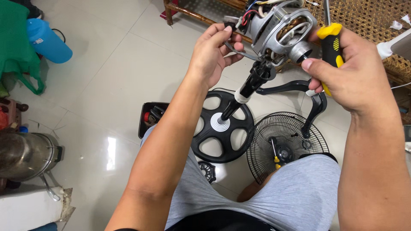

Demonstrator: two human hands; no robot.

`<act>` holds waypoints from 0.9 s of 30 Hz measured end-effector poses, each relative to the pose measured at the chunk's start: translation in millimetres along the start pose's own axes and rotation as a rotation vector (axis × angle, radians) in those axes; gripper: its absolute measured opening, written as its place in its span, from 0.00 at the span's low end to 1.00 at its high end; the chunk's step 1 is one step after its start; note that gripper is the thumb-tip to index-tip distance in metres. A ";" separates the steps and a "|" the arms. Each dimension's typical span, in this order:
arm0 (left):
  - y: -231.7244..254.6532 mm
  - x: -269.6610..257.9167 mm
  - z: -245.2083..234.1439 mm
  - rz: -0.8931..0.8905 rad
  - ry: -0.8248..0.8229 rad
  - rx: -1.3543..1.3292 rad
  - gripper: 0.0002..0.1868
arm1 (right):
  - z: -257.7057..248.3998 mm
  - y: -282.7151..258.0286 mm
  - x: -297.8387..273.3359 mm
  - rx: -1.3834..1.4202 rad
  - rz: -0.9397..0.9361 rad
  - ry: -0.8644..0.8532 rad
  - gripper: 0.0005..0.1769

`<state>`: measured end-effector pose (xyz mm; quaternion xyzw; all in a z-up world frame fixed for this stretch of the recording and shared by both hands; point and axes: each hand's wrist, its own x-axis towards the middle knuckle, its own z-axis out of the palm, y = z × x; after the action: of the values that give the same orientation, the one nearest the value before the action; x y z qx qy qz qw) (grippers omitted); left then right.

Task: The person disassembles an electric fan by removing the rear motor housing and then the front motor housing using a screwdriver. The fan blades and cage are already removed. The person exposes the internal motor components and continues to remove screws from the motor assembly.

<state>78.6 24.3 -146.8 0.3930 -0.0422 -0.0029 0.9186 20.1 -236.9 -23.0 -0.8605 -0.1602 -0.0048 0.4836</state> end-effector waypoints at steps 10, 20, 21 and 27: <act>0.0 -5.9 7.6 0.044 0.130 0.177 0.06 | 4.3 0.9 -6.6 -0.028 -0.002 0.023 0.20; 12.4 10.2 2.8 0.122 0.077 0.709 0.19 | 2.0 8.9 -4.5 -0.034 -0.012 0.012 0.20; 11.2 13.0 4.5 0.125 0.084 0.732 0.19 | 1.6 10.8 -4.1 -0.026 -0.021 0.003 0.20; -1.9 24.3 7.1 0.051 -0.018 0.712 0.22 | -6.2 25.8 -0.4 0.079 -0.047 -0.021 0.22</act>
<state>102.3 16.9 -141.4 0.6871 -0.0584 0.0317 0.7235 27.9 -254.6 -41.2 -0.8368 -0.1853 -0.0009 0.5151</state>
